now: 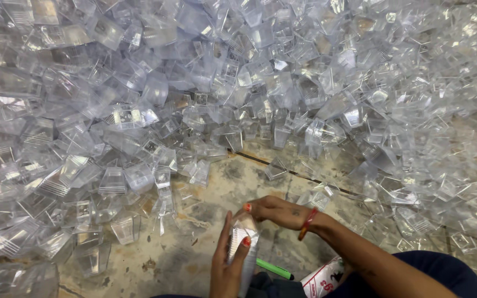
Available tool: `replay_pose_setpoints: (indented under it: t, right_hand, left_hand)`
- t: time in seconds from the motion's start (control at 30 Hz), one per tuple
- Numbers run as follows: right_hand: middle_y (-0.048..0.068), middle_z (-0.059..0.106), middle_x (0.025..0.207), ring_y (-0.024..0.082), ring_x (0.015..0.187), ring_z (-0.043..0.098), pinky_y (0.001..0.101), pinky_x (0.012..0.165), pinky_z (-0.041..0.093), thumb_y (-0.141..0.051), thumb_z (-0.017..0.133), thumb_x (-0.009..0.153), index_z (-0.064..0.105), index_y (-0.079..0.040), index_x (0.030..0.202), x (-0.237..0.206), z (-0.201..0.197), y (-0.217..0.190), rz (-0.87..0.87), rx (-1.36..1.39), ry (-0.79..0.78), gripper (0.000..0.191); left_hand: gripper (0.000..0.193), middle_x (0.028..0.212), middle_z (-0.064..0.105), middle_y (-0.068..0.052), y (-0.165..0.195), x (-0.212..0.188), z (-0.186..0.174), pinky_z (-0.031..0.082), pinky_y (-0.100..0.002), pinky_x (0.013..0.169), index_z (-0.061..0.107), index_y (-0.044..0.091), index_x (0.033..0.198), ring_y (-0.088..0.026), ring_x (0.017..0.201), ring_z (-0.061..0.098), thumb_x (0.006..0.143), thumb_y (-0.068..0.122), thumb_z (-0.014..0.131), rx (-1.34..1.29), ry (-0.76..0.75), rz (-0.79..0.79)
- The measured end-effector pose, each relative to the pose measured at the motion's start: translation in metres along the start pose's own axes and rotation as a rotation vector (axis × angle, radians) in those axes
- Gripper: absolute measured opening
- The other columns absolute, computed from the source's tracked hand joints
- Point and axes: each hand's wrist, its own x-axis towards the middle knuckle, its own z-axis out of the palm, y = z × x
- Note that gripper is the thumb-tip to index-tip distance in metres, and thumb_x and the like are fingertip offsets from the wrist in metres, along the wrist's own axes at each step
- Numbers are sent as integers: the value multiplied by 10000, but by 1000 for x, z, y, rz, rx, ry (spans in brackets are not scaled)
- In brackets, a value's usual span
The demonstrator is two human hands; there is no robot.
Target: The person sits on the floor beside a large pile of clear plastic cups, picks up cups one at a time, and nests them into a stack held in one hand. The person places completed stacks aside and continues building new stacks from the loose cups.
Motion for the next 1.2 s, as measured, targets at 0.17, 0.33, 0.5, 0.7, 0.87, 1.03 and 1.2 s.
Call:
replay_pose_setpoints:
  t: [0.17, 0.33, 0.5, 0.7, 0.87, 1.03, 1.2]
  right_hand:
    - [145, 744, 1145, 207, 1071, 695, 355, 950, 558, -541, 412, 1052, 710, -64, 1254, 16, 64, -11, -196, -1, 368, 598]
    - [68, 723, 1211, 210, 999, 710, 367, 791, 560, -570, 432, 949, 619, -157, 1313, 33, 54, -12, 25, -131, 367, 581]
    - [220, 681, 1168, 391, 1070, 651, 492, 869, 541, -521, 751, 843, 470, -74, 1382, 44, -66, -7, 243, -882, 847, 755]
    - [177, 754, 947, 334, 912, 728, 441, 846, 561, -264, 784, 830, 433, -130, 1441, 55, -61, 5, 357, -721, 541, 717]
    - [105, 754, 854, 207, 862, 747, 358, 823, 580, -83, 645, 912, 417, -105, 1459, 30, -18, -28, -195, -238, 426, 593]
    - [220, 673, 771, 328, 781, 697, 420, 822, 558, -173, 480, 1076, 414, -228, 1570, -9, 27, -63, 260, -639, 51, 501]
    - [115, 731, 1185, 222, 1192, 673, 406, 1005, 513, -260, 537, 1017, 435, -134, 1514, -48, 40, -53, -144, -108, 335, 523]
  left_hand:
    - [713, 1470, 530, -70, 0, 5, -8, 598, -368, 688, 306, 334, 1584, -211, 1141, 608, 926, 323, 580, -619, 181, -421]
    - [704, 1368, 595, -92, 3, 1, -22, 601, -403, 562, 351, 351, 1587, -280, 999, 695, 908, 395, 534, -759, 330, -494]
    - [682, 1295, 629, -187, -8, 4, -16, 609, -394, 561, 433, 252, 1580, -309, 975, 700, 965, 543, 480, -617, 344, -476]
    - [782, 1335, 571, -98, -19, 9, -12, 599, -387, 577, 332, 310, 1592, -249, 989, 671, 904, 676, 388, -641, 221, -491]
    - [768, 1316, 610, -113, -12, 4, -13, 607, -375, 601, 318, 280, 1613, -253, 1026, 677, 938, 645, 366, -559, 189, -509]
    - [591, 1540, 548, -180, -3, -3, -1, 471, -403, 1018, 413, 101, 1599, -274, 1373, 546, 1147, 480, 384, 86, 126, -61]
    - [614, 1351, 614, -159, 5, -1, 1, 628, -374, 630, 411, 118, 1582, -266, 1020, 653, 1048, 420, 419, -604, -45, -470]
